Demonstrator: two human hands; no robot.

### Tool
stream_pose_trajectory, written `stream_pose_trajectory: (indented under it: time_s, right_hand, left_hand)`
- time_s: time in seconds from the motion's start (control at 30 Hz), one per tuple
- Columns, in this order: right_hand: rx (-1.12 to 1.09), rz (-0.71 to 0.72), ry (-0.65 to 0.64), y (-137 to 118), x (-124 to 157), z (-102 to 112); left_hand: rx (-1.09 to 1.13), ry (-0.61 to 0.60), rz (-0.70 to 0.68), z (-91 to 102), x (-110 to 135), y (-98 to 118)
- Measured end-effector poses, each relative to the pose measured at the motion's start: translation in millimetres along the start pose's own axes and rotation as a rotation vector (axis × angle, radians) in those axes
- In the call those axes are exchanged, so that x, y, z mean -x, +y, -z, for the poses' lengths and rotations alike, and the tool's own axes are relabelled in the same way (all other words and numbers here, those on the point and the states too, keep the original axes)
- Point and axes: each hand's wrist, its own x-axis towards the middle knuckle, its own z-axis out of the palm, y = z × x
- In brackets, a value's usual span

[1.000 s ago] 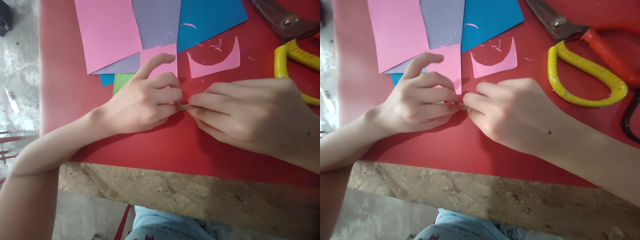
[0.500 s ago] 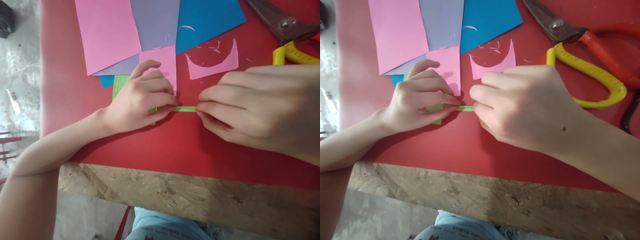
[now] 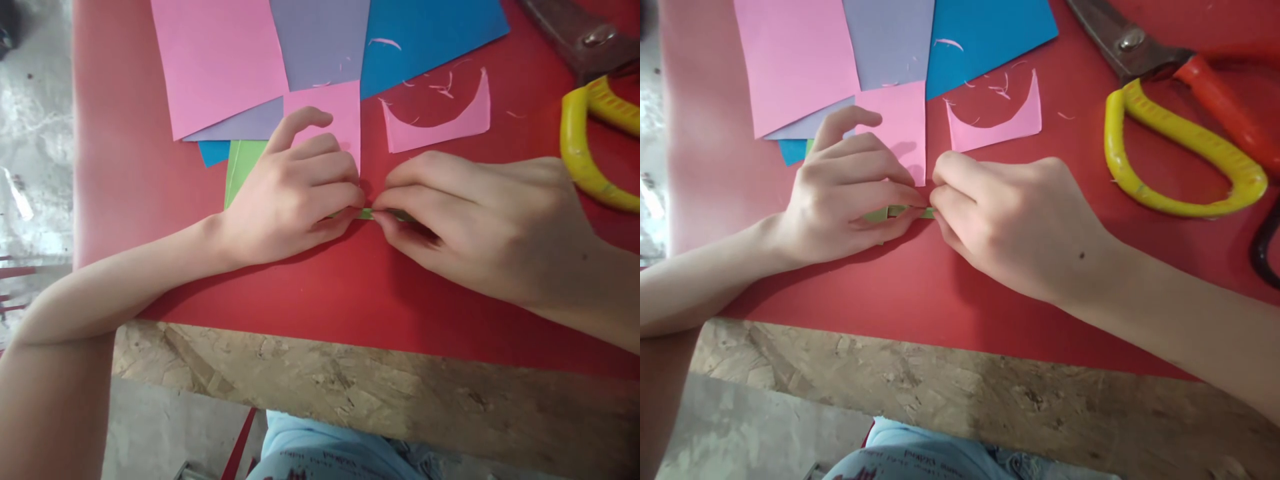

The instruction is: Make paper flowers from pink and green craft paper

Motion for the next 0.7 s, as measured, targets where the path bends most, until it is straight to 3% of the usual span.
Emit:
stream_pose_trajectory:
  time_s: [0.13,0.37,0.47,0.63,0.7]
  right_hand:
    - [-0.102,-0.065,-0.03,0,0,0]
    - [-0.129,-0.102,-0.088,0,-2,-3]
    - [-0.105,-0.099,-0.084,0,-1,-3]
    - [0.018,-0.003,-0.057,2,0,-2]
    - [0.098,0.049,-0.047,3,-1,0]
  left_hand:
    - [-0.095,0.03,0.006,-2.1,-2,2]
    - [-0.071,0.061,-0.045,-2.1,1,0]
    - [-0.056,0.01,-0.024,-1.7,0,0]
    - [0.094,-0.172,0.177,-0.2,-10,4]
    - [0.059,-0.2,0.187,0.2,-12,5]
